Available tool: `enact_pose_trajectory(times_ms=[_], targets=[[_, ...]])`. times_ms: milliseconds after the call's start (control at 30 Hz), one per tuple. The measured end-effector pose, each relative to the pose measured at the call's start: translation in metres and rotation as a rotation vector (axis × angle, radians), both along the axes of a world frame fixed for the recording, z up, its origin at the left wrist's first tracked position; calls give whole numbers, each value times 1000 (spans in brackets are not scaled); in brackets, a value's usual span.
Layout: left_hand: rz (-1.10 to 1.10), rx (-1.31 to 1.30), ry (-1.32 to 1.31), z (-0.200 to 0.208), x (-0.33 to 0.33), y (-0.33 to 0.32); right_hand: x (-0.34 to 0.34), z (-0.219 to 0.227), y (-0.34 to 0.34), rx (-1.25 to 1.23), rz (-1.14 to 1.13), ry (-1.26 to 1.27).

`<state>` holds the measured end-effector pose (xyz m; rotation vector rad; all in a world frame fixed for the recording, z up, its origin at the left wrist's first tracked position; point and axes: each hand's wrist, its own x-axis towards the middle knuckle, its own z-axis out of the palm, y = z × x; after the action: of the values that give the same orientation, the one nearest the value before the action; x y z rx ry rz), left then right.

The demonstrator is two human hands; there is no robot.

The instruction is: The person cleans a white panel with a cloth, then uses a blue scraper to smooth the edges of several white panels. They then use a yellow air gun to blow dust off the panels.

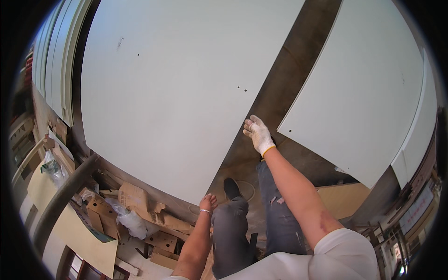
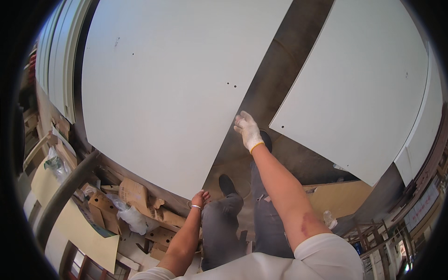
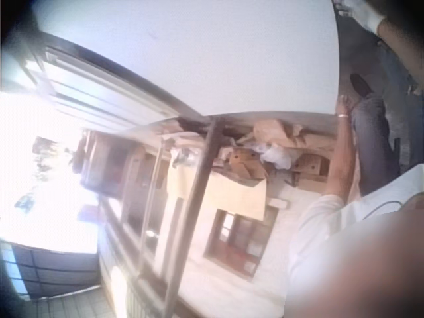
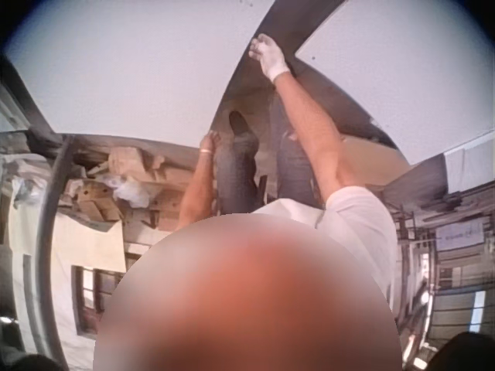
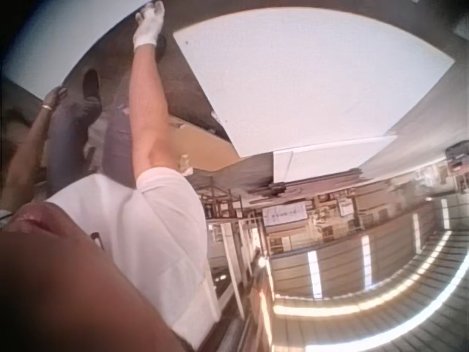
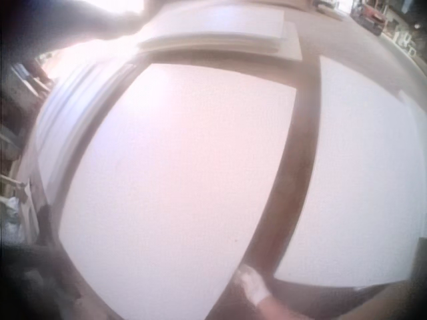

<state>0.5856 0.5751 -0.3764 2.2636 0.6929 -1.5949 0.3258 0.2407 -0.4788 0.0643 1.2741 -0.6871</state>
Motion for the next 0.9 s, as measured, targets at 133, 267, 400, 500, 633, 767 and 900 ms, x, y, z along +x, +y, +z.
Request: enact_pose_trajectory(times_ms=[133, 267, 400, 500, 633, 767, 900], targets=[[646, 26, -154, -44, -20, 7, -38, -49, -92, 71, -430, -194], [1139, -199, -120, -108, -29, -1, -49, -109, -148, 13, -192, -262], [1254, -463, -153, -138, -57, -17, -43, -168, -169, -146, 156, -156], [1200, -631, -219, -132, -83, -33, -50, -196, -170, -133, 190, -150], [1279, -631, -260, -117, -98, -47, -72, -216, -177, -123, 214, -149], [1255, -599, -105, -109, -89, -42, -87, -231, -190, -133, 223, -166], [1273, -768, 60, -103, -89, -35, -97, -243, -191, -132, 231, -188]])
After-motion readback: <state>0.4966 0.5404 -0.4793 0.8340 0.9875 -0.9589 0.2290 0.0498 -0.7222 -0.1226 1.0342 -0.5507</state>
